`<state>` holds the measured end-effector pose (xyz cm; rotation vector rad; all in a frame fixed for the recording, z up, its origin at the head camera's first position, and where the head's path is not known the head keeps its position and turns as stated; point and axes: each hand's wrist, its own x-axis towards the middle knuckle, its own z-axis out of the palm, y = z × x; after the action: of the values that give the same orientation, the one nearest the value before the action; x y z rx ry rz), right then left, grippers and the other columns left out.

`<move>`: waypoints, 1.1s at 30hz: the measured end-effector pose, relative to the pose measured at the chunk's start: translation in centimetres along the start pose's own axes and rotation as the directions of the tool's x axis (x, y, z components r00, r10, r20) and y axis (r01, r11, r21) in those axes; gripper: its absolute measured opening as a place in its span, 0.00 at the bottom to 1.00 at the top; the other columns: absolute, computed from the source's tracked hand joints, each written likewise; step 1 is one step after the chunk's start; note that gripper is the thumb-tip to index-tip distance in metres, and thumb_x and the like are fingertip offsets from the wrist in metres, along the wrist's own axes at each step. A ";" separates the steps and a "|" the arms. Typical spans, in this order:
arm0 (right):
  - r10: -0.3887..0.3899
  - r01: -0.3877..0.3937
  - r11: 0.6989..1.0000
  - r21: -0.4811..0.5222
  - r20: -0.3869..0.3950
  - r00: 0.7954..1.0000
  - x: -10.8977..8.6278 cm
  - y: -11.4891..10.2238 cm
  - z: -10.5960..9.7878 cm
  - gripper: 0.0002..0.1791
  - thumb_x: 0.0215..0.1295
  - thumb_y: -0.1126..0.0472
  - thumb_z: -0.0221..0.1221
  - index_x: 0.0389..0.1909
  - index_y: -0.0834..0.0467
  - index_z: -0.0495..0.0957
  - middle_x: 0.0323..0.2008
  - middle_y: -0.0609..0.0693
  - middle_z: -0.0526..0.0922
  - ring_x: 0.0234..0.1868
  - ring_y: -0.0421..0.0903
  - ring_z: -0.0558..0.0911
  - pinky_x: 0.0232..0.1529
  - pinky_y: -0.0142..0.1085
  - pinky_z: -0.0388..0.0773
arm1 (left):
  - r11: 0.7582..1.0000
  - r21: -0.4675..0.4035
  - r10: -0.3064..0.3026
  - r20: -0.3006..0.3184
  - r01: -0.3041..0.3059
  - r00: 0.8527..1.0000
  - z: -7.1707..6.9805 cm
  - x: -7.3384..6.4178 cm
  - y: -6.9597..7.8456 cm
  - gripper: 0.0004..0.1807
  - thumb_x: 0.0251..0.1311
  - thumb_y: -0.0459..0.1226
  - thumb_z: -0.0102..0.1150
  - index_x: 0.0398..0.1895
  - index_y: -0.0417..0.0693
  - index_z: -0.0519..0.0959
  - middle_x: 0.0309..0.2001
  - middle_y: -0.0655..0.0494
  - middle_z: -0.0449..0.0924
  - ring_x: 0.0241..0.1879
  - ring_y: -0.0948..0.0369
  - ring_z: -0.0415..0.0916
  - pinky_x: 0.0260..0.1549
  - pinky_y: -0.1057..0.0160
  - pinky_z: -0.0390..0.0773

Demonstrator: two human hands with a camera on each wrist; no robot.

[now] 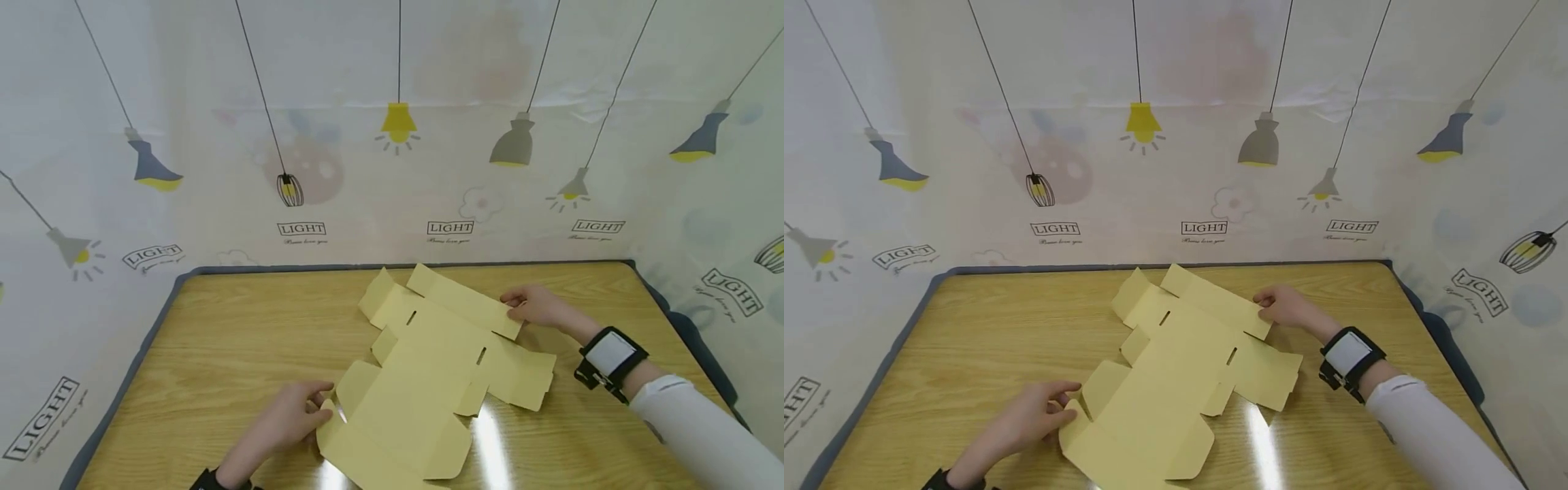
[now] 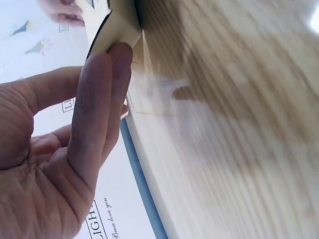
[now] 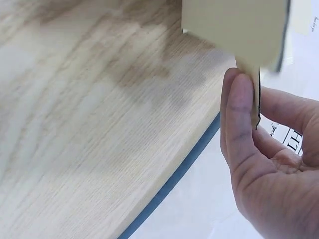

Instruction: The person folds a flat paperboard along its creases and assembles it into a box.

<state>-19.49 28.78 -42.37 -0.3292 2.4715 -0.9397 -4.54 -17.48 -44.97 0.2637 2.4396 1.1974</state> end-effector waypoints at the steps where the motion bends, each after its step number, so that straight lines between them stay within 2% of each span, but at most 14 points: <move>1: -0.004 0.004 1.000 -0.011 -0.009 1.000 0.3 -0.2 0.0 0.27 0.74 0.66 0.55 0.69 0.78 0.69 0.60 0.75 0.78 0.56 0.62 0.82 0.45 0.43 0.89 | 1.000 -0.015 0.002 0.013 -0.001 1.000 0.1 -0.2 0.0 0.27 0.65 0.31 0.66 0.65 0.24 0.75 0.41 0.43 0.86 0.28 0.61 0.82 0.19 0.70 0.78; 6: -0.032 0.030 0.998 -0.048 -0.051 0.998 1.2 -0.5 0.2 0.27 0.75 0.64 0.56 0.67 0.77 0.71 0.55 0.73 0.81 0.52 0.59 0.83 0.40 0.39 0.85 | 0.999 -0.046 0.029 0.057 -0.027 0.998 0.5 -0.6 0.1 0.26 0.66 0.31 0.64 0.63 0.22 0.75 0.39 0.45 0.85 0.19 0.65 0.74 0.14 0.70 0.75; 8: -0.047 0.044 0.998 -0.047 -0.059 0.997 1.0 -0.2 0.2 0.28 0.77 0.62 0.55 0.68 0.79 0.69 0.56 0.74 0.81 0.53 0.61 0.83 0.42 0.41 0.87 | 0.999 -0.019 0.035 0.051 -0.034 0.998 0.2 -0.6 0.2 0.26 0.68 0.34 0.64 0.62 0.23 0.76 0.39 0.45 0.86 0.21 0.66 0.75 0.16 0.70 0.76; 10: -0.052 0.049 0.998 -0.038 -0.066 0.996 0.4 0.0 0.2 0.31 0.79 0.59 0.55 0.70 0.80 0.65 0.59 0.76 0.79 0.56 0.65 0.82 0.46 0.45 0.88 | 1.000 0.003 0.012 0.033 -0.013 0.999 -0.3 -0.6 0.4 0.27 0.70 0.38 0.64 0.64 0.25 0.76 0.41 0.44 0.88 0.23 0.64 0.78 0.18 0.69 0.77; 13: -0.028 0.024 0.999 -0.039 -0.092 0.995 -1.7 0.6 0.3 0.35 0.81 0.55 0.54 0.74 0.79 0.60 0.63 0.77 0.77 0.61 0.70 0.80 0.54 0.53 0.87 | 0.999 0.027 -0.024 -0.009 0.024 1.000 -0.9 0.2 1.3 0.29 0.72 0.43 0.63 0.67 0.29 0.75 0.47 0.41 0.89 0.30 0.61 0.83 0.22 0.67 0.79; 15: -0.011 0.004 0.999 -0.053 -0.127 0.992 -3.5 1.0 0.6 0.37 0.81 0.53 0.55 0.74 0.79 0.60 0.62 0.76 0.78 0.60 0.70 0.81 0.55 0.55 0.86 | 0.998 0.027 -0.051 -0.046 0.052 0.998 -1.4 0.7 2.1 0.29 0.73 0.44 0.63 0.69 0.32 0.75 0.51 0.42 0.88 0.35 0.59 0.86 0.25 0.66 0.82; 18: 0.013 -0.024 0.998 -0.060 -0.174 0.985 -6.1 1.5 1.7 0.37 0.80 0.53 0.57 0.74 0.79 0.61 0.58 0.74 0.81 0.55 0.66 0.85 0.49 0.50 0.89 | 0.998 0.039 -0.054 -0.086 0.057 0.995 -1.7 2.1 3.2 0.28 0.74 0.44 0.62 0.70 0.36 0.75 0.56 0.43 0.87 0.44 0.56 0.88 0.32 0.64 0.85; 21: 0.046 -0.053 0.998 -0.035 -0.179 0.983 -8.3 1.9 3.1 0.39 0.78 0.53 0.59 0.73 0.80 0.60 0.54 0.72 0.83 0.47 0.58 0.89 0.40 0.42 0.89 | 0.997 0.052 -0.048 -0.094 0.053 0.994 -1.7 3.6 4.0 0.27 0.75 0.45 0.61 0.70 0.41 0.76 0.58 0.44 0.87 0.49 0.53 0.88 0.38 0.61 0.87; 24: 0.082 -0.081 0.997 0.015 -0.154 0.985 -9.5 1.9 4.5 0.42 0.77 0.51 0.60 0.75 0.79 0.59 0.50 0.68 0.85 0.41 0.49 0.89 0.35 0.37 0.88 | 0.998 0.061 -0.021 -0.088 0.027 0.996 -1.1 5.1 4.1 0.26 0.75 0.46 0.61 0.69 0.41 0.77 0.57 0.43 0.87 0.52 0.48 0.88 0.44 0.55 0.89; 27: 0.069 -0.058 0.996 0.073 -0.154 0.986 -9.9 1.8 5.3 0.41 0.77 0.54 0.60 0.75 0.79 0.57 0.45 0.62 0.86 0.38 0.47 0.89 0.33 0.34 0.86 | 0.998 0.062 0.004 -0.086 0.002 0.996 0.0 6.5 4.0 0.26 0.74 0.45 0.62 0.68 0.40 0.78 0.54 0.42 0.88 0.55 0.45 0.87 0.49 0.50 0.89; 30: 0.054 -0.035 0.993 0.109 -0.185 0.981 -9.8 1.6 5.5 0.39 0.77 0.59 0.59 0.76 0.79 0.55 0.45 0.63 0.85 0.41 0.51 0.90 0.35 0.35 0.87 | 0.999 0.048 0.003 -0.088 0.001 0.996 1.2 7.5 4.0 0.26 0.74 0.45 0.62 0.68 0.40 0.78 0.51 0.44 0.89 0.51 0.49 0.88 0.46 0.54 0.88; 33: 0.056 -0.024 0.989 0.146 -0.213 0.975 -9.3 1.5 5.2 0.38 0.78 0.63 0.56 0.77 0.80 0.52 0.50 0.70 0.82 0.44 0.55 0.90 0.37 0.38 0.89 | 1.000 -0.007 -0.021 -0.087 0.021 0.996 2.4 7.9 4.1 0.25 0.74 0.42 0.62 0.68 0.38 0.78 0.48 0.43 0.89 0.40 0.54 0.89 0.37 0.61 0.86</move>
<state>-8.92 30.46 -43.57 -0.1336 2.5749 -1.1843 -10.61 -10.57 -45.17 0.1871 2.5068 1.2314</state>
